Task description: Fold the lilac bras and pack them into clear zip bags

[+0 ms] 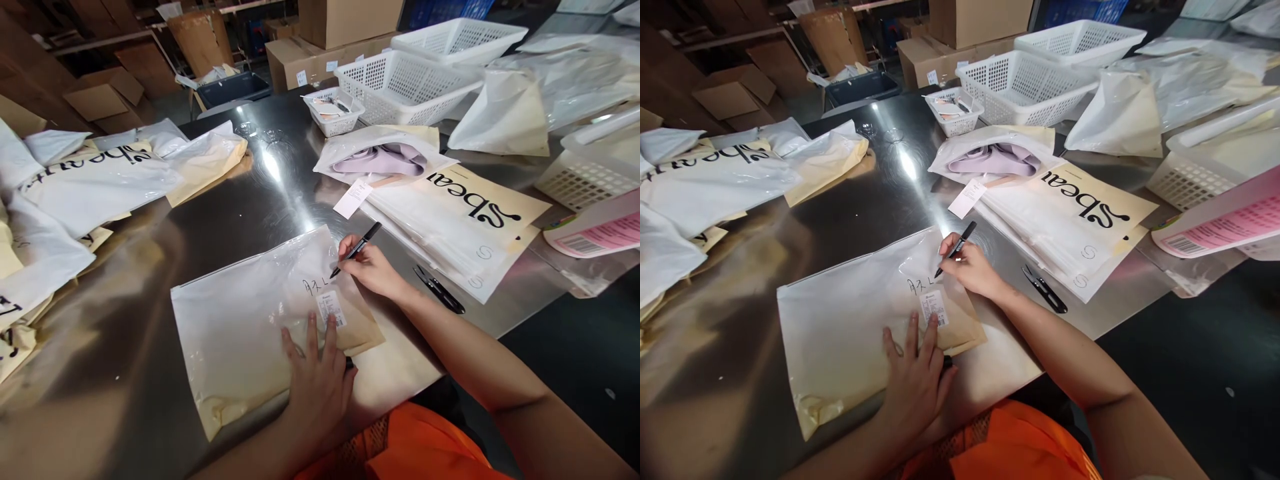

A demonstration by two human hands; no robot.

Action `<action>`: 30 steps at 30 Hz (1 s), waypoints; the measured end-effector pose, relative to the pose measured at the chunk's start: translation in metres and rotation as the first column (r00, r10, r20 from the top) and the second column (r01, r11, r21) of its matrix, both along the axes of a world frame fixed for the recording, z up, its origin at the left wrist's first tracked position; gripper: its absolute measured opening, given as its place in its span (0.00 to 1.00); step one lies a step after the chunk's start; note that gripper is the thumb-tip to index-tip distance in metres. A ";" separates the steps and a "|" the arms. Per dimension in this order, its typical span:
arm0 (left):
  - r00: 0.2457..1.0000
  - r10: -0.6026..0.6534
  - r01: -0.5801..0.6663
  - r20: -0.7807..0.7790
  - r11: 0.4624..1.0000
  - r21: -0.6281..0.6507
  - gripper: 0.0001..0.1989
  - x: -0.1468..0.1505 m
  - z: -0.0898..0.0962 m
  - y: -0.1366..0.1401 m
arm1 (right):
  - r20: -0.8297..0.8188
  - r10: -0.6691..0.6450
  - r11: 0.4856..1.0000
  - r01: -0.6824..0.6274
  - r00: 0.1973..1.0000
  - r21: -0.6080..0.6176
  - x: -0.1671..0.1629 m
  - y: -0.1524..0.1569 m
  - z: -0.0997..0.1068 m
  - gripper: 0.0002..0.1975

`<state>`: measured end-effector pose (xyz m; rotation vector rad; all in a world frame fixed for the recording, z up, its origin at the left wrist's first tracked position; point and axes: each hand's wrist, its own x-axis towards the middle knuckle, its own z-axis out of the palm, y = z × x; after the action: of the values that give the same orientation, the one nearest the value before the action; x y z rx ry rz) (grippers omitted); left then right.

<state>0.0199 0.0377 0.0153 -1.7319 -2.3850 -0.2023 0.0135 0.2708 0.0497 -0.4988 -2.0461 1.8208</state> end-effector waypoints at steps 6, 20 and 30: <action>1.000 0.000 -0.001 -0.010 1.000 -0.019 0.17 0.001 0.001 0.001 | -0.080 -0.048 0.996 0.042 0.996 -0.079 -0.002 0.001 -0.001 0.10; 0.999 0.006 -0.007 -0.033 0.999 -0.036 0.15 0.005 0.006 0.007 | -0.159 -0.090 0.994 0.100 0.983 0.053 -0.005 -0.013 -0.011 0.14; 0.994 0.098 -0.093 -0.050 0.991 0.092 0.12 0.013 0.010 -0.001 | -0.173 -0.056 0.996 0.066 0.983 0.053 -0.011 -0.049 0.021 0.10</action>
<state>0.0329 0.0371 0.0251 -1.5604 -2.3747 -0.2404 0.0029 0.2218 0.0705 -0.3711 -1.9412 1.7007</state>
